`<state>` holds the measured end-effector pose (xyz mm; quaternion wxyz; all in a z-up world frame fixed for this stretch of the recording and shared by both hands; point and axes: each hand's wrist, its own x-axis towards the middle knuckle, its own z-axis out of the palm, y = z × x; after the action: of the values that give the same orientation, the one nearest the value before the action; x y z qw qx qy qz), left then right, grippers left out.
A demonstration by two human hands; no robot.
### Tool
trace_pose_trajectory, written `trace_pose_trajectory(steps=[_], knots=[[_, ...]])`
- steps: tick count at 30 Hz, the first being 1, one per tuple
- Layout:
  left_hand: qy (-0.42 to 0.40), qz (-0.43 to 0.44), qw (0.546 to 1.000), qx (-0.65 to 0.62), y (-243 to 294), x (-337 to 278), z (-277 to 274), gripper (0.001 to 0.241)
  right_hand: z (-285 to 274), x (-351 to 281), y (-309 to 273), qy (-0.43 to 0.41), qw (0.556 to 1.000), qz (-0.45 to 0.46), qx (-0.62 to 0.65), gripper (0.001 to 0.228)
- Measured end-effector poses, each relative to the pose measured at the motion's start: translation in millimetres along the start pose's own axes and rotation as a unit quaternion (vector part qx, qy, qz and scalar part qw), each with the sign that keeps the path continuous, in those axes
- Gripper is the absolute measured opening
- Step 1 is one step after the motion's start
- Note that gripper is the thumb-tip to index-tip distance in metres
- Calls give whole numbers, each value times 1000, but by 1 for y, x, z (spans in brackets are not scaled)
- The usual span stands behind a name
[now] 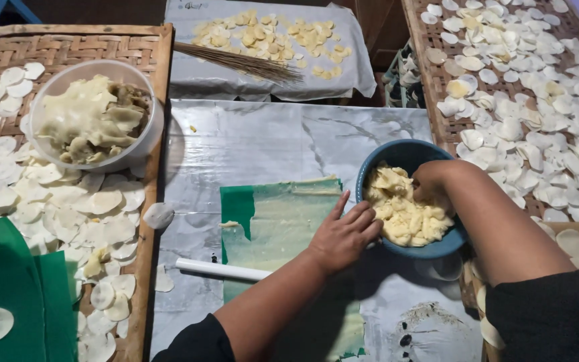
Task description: Rolling out dough onto a flat surface using a small rolling pin to create thin layers.
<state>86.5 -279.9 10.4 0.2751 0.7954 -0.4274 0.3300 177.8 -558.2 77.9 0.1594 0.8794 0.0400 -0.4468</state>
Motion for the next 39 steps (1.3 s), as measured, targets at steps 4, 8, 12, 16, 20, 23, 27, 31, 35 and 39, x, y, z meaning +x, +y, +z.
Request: trace_pose_trajectory(steps=[4, 8, 12, 16, 20, 23, 27, 31, 35, 39], knots=[[5, -1, 1000, -6, -1, 2, -5, 24, 35, 44, 38, -24, 998, -31, 48, 81], [12, -2, 1000, 7, -1, 4, -11, 20, 21, 18, 34, -53, 991, -38, 114, 67], [22, -4, 1000, 17, -2, -2, -3, 26, 35, 3, 41, -6, 989, -98, 109, 59], [34, -6, 999, 14, 2, 3, -5, 30, 40, -15, 37, 64, 991, -56, 105, 62], [-100, -33, 994, -13, 10, 13, -24, 11, 4, -101, -6, 151, 940, 122, 280, 49], [-112, -40, 993, -25, 15, 15, -20, 12, 1, -130, -15, 280, 860, 132, 405, 44], [-104, -52, 993, -31, 20, 15, -15, 19, 42, -112, -16, 433, 703, 2, 564, 27], [-115, -60, 991, -24, 22, 17, -19, 14, 62, -105, -51, 393, 804, 117, 431, 36], [-105, -57, 993, -11, 23, 17, -20, 13, 61, -133, -64, 503, 804, 117, 294, 45], [-98, -56, 994, -4, 24, 16, -18, 14, 9, -198, -70, 466, 728, 148, 480, 36]])
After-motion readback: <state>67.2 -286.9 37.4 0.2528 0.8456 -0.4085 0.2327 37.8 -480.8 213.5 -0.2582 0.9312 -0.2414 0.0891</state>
